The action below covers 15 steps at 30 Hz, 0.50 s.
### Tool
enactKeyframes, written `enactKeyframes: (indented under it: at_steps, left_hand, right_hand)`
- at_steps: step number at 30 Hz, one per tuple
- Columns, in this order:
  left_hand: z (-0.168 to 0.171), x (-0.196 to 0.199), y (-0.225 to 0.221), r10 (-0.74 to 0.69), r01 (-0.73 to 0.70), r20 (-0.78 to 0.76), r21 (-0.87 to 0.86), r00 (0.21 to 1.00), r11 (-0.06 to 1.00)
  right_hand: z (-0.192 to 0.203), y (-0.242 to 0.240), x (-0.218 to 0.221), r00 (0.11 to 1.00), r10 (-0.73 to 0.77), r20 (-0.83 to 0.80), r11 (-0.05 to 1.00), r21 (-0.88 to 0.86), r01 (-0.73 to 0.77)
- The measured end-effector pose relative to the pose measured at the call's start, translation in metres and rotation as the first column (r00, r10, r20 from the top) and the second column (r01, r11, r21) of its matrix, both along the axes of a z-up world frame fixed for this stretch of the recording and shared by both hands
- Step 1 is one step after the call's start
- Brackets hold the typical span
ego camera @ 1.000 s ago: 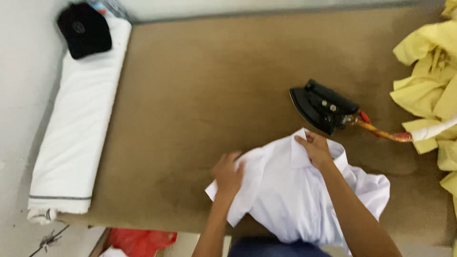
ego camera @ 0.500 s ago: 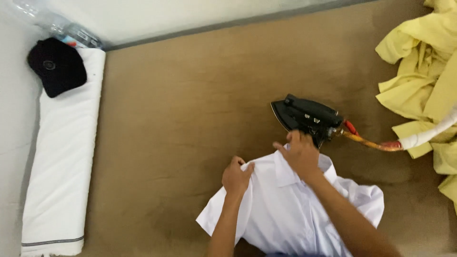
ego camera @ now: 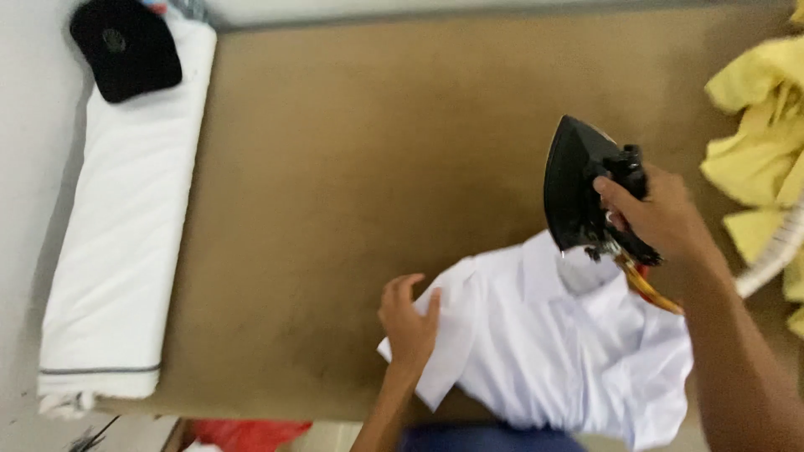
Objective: Ironing and folding white shirts on a professional ironing table.
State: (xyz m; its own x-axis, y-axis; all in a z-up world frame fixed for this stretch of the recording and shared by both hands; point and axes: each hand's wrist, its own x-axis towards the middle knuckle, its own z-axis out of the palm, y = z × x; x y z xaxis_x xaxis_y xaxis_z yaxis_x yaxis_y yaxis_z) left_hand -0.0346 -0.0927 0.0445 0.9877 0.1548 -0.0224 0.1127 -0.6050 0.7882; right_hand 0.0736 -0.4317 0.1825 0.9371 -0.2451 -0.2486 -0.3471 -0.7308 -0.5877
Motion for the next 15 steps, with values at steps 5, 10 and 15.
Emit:
enactKeyframes:
  at_steps: [5,10,15]
  left_hand:
    - [-0.025,-0.106,0.071,0.260,-0.281,-0.167,-0.121,0.951,0.952]
    - [-0.078,-0.165,0.046,0.276,-0.610,-0.583,-0.516,0.765,0.602]
    - [-0.063,-0.152,0.021,0.235,-0.583,-0.550,-0.634,0.802,0.509]
  right_hand:
    - [-0.028,0.075,-0.052,0.944,-0.006,-0.331,0.997,-0.080,-0.022]
    - [-0.181,0.087,-0.005,0.969,0.191,-0.158,0.897,-0.372,-0.238]
    - [-0.177,0.090,0.095,0.978,0.188,-0.092,0.951,-0.234,-0.204]
